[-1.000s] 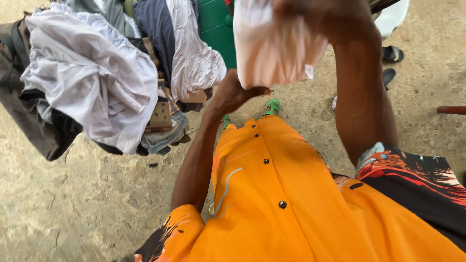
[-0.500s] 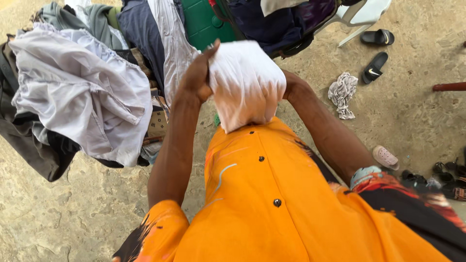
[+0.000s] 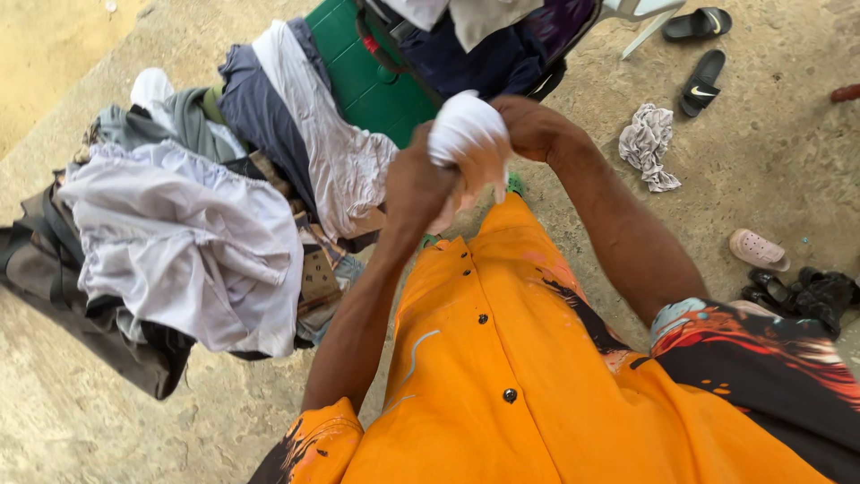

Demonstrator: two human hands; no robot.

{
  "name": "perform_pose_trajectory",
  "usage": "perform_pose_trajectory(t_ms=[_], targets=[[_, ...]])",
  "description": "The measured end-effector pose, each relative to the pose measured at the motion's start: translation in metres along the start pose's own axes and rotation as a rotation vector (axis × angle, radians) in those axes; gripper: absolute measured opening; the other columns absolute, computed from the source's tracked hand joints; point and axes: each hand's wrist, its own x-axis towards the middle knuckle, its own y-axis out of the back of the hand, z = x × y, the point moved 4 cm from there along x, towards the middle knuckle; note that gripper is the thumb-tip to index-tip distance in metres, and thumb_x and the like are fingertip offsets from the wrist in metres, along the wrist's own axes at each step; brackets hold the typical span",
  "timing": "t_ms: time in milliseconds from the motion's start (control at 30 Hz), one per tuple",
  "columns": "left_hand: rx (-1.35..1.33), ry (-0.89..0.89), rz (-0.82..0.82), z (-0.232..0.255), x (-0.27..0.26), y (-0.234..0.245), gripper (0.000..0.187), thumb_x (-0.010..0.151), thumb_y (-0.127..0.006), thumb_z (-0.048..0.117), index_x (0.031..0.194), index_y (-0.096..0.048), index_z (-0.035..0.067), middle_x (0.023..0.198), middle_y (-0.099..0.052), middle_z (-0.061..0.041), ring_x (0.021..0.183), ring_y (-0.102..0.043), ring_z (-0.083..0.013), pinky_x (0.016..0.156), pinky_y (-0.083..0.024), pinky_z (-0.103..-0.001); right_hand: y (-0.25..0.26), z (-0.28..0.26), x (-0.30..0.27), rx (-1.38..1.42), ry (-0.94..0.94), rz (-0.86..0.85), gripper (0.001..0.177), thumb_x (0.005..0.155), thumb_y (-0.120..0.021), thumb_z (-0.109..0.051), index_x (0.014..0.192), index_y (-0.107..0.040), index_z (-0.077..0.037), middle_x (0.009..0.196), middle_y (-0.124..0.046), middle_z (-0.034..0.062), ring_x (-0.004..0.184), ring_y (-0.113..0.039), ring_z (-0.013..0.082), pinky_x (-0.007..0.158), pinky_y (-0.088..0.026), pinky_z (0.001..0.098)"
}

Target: The person folds clothes by hand and places them into a suitcase, then closes and zips the suitcase.

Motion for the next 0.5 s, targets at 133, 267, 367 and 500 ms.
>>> perform_pose_trajectory(t_ms=[133, 267, 367, 500], targets=[[-0.304, 0.092, 0.194, -0.018, 0.028, 0.017, 0.045, 0.081, -0.08, 0.031, 0.114, -0.067, 0.004, 0.101, -0.076, -0.017, 0.09, -0.077, -0.0294, 0.081, -0.058, -0.039, 0.048, -0.005, -0.022, -0.191, 0.146, 0.574, 0.032, 0.105, -0.062, -0.029, 0.122, -0.072, -0.004, 0.105, -0.073, 0.0054, 0.087, -0.068, 0.0143, 0.08, -0.057, 0.0284], [-0.748, 0.063, 0.155, -0.008, 0.058, -0.011, 0.046, 0.083, -0.08, 0.027, 0.115, -0.065, -0.002, 0.102, -0.075, -0.013, 0.087, -0.07, -0.0223, 0.081, -0.056, -0.037, 0.052, 0.02, -0.022, 0.039, -0.128, 0.422, 0.043, 0.095, -0.062, -0.037, 0.126, -0.069, -0.009, 0.111, -0.071, 0.0009, 0.096, -0.066, 0.0081, 0.081, -0.056, 0.0284], [-1.278, -0.039, -0.044, 0.024, 0.088, -0.043, 0.048, 0.087, -0.079, 0.02, 0.124, -0.062, -0.006, 0.11, -0.07, -0.011, 0.095, -0.065, -0.0193, 0.087, -0.054, -0.034, 0.059, 0.015, -0.013, 0.415, -0.068, 0.168, 0.058, 0.092, -0.072, -0.04, 0.131, -0.064, 0.001, 0.122, -0.07, 0.0087, 0.108, -0.067, 0.0152, 0.095, -0.056, 0.031], [-1.333, -0.032, 0.014, 0.06, 0.13, -0.058, 0.052, 0.093, -0.075, 0.02, 0.135, -0.055, -0.004, 0.123, -0.067, -0.011, 0.109, -0.065, -0.0169, 0.095, -0.053, -0.029, 0.124, -0.028, 0.01, 0.447, 0.098, 0.26, 0.067, 0.087, -0.083, -0.036, 0.133, -0.058, 0.005, 0.124, -0.069, 0.0123, 0.108, -0.069, 0.0174, 0.099, -0.057, 0.033]])
